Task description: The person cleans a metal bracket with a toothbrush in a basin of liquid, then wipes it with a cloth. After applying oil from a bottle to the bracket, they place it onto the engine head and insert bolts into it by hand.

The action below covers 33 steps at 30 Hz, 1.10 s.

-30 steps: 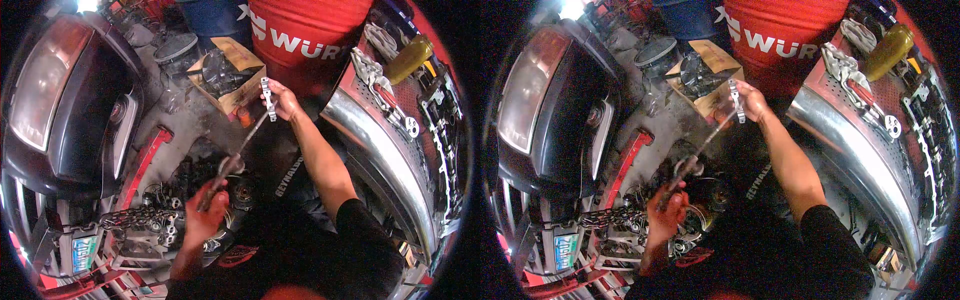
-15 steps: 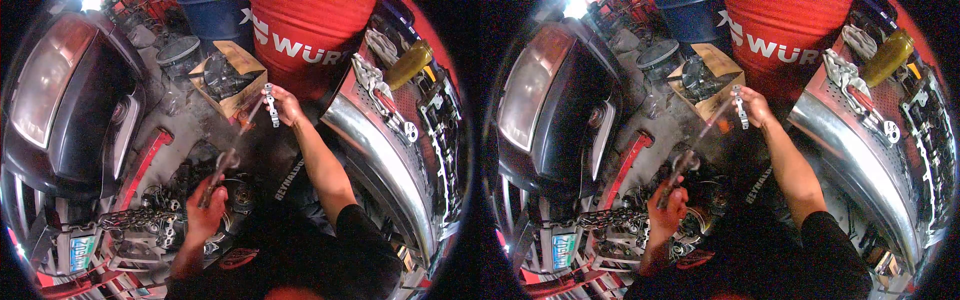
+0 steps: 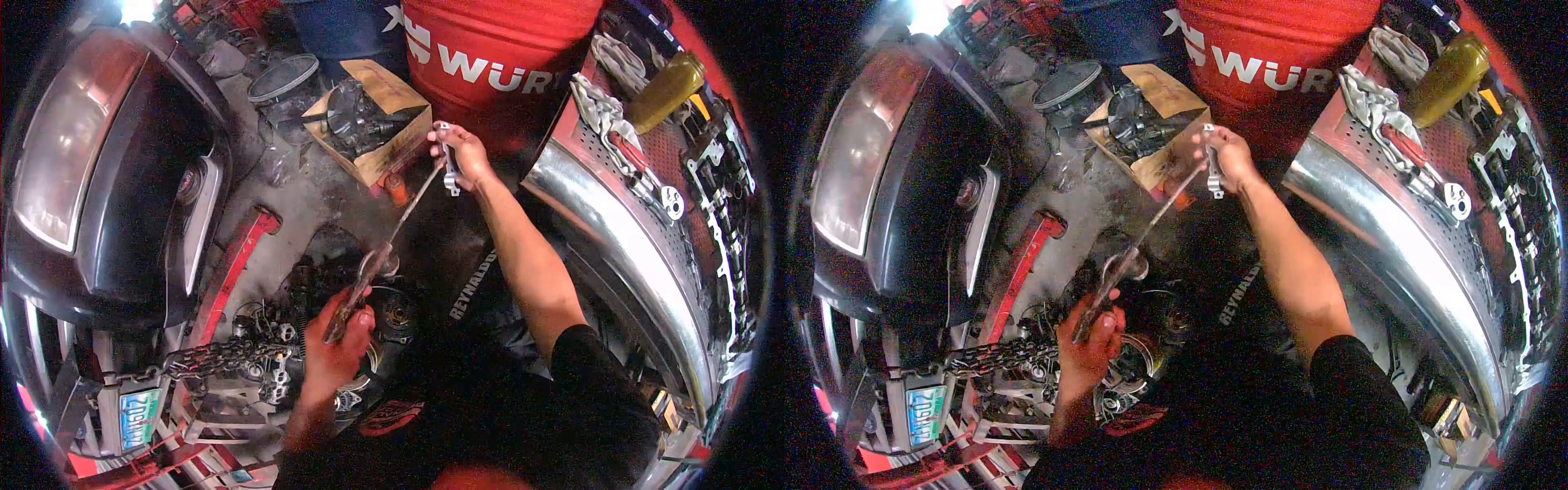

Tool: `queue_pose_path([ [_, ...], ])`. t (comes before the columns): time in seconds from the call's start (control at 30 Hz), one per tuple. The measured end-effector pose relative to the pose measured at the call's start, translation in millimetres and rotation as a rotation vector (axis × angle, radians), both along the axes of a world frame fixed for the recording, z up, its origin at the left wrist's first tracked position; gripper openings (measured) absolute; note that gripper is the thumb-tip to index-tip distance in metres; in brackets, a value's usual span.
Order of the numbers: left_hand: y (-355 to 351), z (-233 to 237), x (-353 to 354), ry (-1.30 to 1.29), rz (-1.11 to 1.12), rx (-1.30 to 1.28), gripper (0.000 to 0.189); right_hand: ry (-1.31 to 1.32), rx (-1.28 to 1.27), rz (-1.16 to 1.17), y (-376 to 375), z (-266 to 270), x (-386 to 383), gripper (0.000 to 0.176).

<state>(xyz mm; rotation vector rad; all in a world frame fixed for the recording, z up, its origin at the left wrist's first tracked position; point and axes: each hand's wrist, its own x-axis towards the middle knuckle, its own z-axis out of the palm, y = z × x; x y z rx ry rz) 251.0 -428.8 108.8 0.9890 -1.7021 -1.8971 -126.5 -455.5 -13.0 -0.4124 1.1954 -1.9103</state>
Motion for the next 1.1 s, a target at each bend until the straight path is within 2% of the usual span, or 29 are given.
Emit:
queue_pose_path([
  [0.03,1,0,1,0.010,0.015,-0.006,0.036,-0.031,-0.034,0.000,0,-4,-5,0.019],
  [0.07,1,1,2,0.020,0.030,-0.013,0.036,-0.011,-0.020,-0.006,2,2,-4,0.029],
  [0.2,1,-1,4,0.048,-0.005,-0.033,0.037,-0.025,-0.026,-0.053,4,4,-9,0.032],
  [0.3,0,2,6,0.044,-0.002,0.019,0.036,-0.084,-0.181,-0.089,4,-7,-19,0.036],
  [0.43,3,2,10,-0.039,-0.074,-0.042,0.036,-0.177,-0.230,-0.104,7,-20,-30,0.028],
  [0.57,6,9,6,-0.078,-0.078,-0.015,0.036,-0.111,-0.207,-0.142,5,-20,-29,0.023],
  [0.7,7,11,2,-0.114,-0.088,0.030,0.035,-0.113,-0.162,-0.190,10,-11,-28,0.034],
  [0.8,5,7,0,-0.064,-0.029,0.030,0.039,-0.156,-0.158,-0.180,17,-7,-23,0.033],
  [0.87,4,7,5,-0.066,-0.109,0.046,0.040,-0.175,-0.163,-0.148,20,-8,-24,0.031],
  [0.9,5,6,7,-0.066,-0.146,0.058,0.041,-0.209,-0.200,-0.117,19,-18,-32,0.029],
  [0.97,5,4,3,-0.072,-0.082,0.008,0.040,-0.277,-0.274,-0.056,16,-35,-47,0.027],
  [1.0,6,3,2,-0.078,-0.050,-0.016,0.040,-0.312,-0.258,-0.118,13,-37,-47,0.021],
  [1.1,5,-3,7,-0.011,-0.103,0.040,0.038,-0.307,-0.191,-0.119,13,-35,-50,0.020],
])
